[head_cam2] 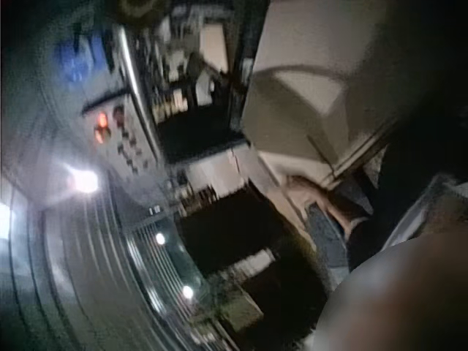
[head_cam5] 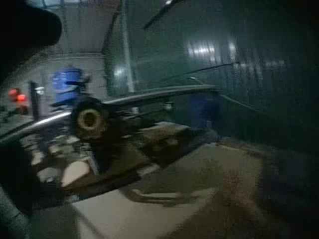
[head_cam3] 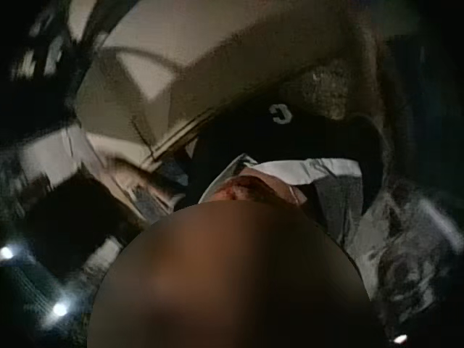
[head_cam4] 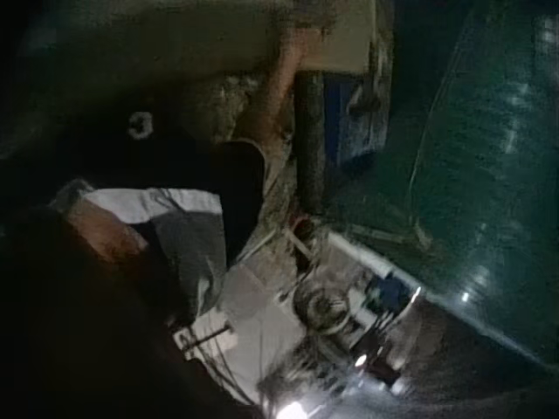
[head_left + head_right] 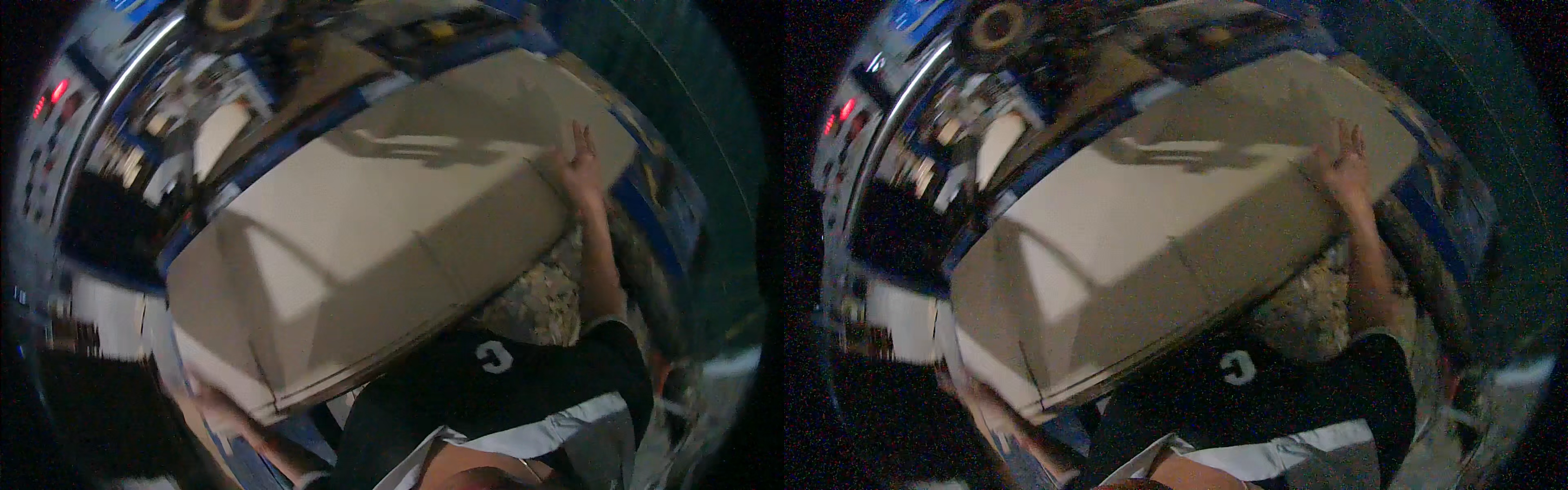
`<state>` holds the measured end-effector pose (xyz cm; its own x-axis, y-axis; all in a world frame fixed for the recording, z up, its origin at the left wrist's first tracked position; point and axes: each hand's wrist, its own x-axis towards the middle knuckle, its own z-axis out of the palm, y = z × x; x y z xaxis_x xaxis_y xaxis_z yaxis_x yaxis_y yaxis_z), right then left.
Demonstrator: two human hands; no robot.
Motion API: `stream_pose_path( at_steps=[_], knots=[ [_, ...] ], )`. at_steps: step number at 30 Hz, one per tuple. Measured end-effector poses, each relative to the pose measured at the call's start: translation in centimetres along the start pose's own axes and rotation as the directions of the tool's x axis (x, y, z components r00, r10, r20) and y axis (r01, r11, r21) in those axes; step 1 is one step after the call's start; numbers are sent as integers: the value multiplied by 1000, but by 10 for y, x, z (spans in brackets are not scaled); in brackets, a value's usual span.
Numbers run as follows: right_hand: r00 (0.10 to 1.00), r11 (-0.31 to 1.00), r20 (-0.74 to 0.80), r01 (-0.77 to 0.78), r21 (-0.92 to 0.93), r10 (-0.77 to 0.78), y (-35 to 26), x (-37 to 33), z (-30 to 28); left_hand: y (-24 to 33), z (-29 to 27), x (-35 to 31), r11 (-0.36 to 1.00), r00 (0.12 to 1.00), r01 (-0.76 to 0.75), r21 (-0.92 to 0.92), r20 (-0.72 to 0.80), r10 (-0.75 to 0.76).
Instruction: The person repeatedly picks up flat cardboard sheets from a machine table and stacks them on the floor. The person handles the sheets one at a time, aligning them into a growing pile.
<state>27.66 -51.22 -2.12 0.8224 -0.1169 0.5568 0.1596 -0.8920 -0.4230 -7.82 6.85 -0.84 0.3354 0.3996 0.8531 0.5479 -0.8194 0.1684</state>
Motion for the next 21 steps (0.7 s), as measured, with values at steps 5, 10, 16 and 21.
stream_pose_path(
  at_steps=[5, 10, 16, 21],
  knots=[
    [957, 914, 187, -138, -381, 222, 66, -35, -3, -66, -26, -73, 738, 859, 368, 566, 97, -503],
    [978, 970, 4, -206, -125, 208, 71, -25, 17, -73, -48, -90, 573, 624, 365, 734, 264, -736],
    [860, 681, -253, -139, 719, 443, 75, -1, 31, -16, -59, -50, 953, 820, 303, -11, 513, -255],
    [761, -270, 253, -106, 957, 598, 114, 49, 3, -1, -60, -36, 895, 902, 432, -114, 47, -429]
  ],
)
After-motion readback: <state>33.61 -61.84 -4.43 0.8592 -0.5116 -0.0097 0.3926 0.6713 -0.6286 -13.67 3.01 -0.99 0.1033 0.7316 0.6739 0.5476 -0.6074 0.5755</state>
